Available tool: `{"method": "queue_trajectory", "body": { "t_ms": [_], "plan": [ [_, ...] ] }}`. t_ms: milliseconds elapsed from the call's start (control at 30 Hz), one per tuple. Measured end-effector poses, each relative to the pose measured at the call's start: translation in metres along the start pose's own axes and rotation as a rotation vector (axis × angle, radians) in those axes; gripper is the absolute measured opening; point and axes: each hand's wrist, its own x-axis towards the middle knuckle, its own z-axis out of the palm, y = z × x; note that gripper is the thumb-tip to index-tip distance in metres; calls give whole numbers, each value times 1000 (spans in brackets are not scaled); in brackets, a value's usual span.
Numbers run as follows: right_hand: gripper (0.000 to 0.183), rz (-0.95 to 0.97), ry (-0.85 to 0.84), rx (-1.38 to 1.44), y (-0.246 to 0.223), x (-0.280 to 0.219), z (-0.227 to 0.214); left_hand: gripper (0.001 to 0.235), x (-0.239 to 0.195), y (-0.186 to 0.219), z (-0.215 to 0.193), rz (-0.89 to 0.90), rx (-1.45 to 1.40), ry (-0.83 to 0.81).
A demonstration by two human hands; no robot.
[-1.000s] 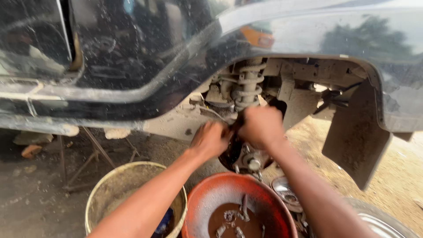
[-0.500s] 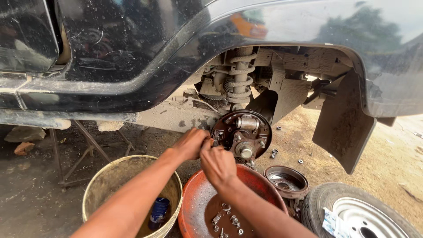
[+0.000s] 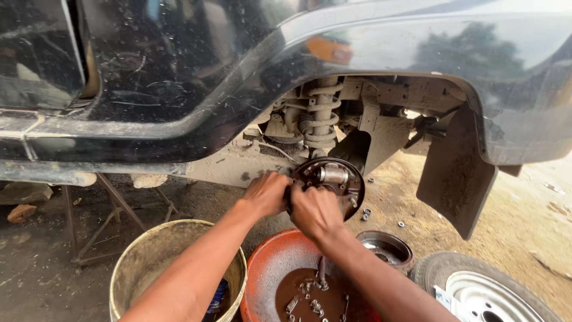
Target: The person works on a vehicle's rear drum brake assembly. They repeatedly insert and remove a cylindrical metal part, likely a wheel bearing or seal, from the hub area. The person also washes small metal components in a red basin filled with liquid and applies a substance from a blue bottle to the brake assembly.
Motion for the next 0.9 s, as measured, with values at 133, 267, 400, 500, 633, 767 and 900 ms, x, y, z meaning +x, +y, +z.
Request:
{"method": "queue_trajectory", "body": {
  "t_ms": [133,267,400,500,633,767,900],
  "plan": [
    [18,47,59,66,28,19,-30,21,6,1,-12,-2,-46,167],
    [14,19,-127,-15,31,21,-33,15,8,-1,-2,-22,87,23],
    [19,68,-86,-20,47,31,-44,18,11,-6,-1,-100,-63,54],
    [18,92,-115,9,53,28,-45,11,4,-11,-11,-64,-64,85],
    [28,-30,-163,-18,43,28,-43,21,-7,4,-5,-124,-52,-61],
    [18,31,-70,-4,55,34,-52,14,1,8,-7,-74,-74,64],
    [18,-45,-239,-184,48,34,-34,24,4,10,2,-108,-147,-54]
  ]
}}
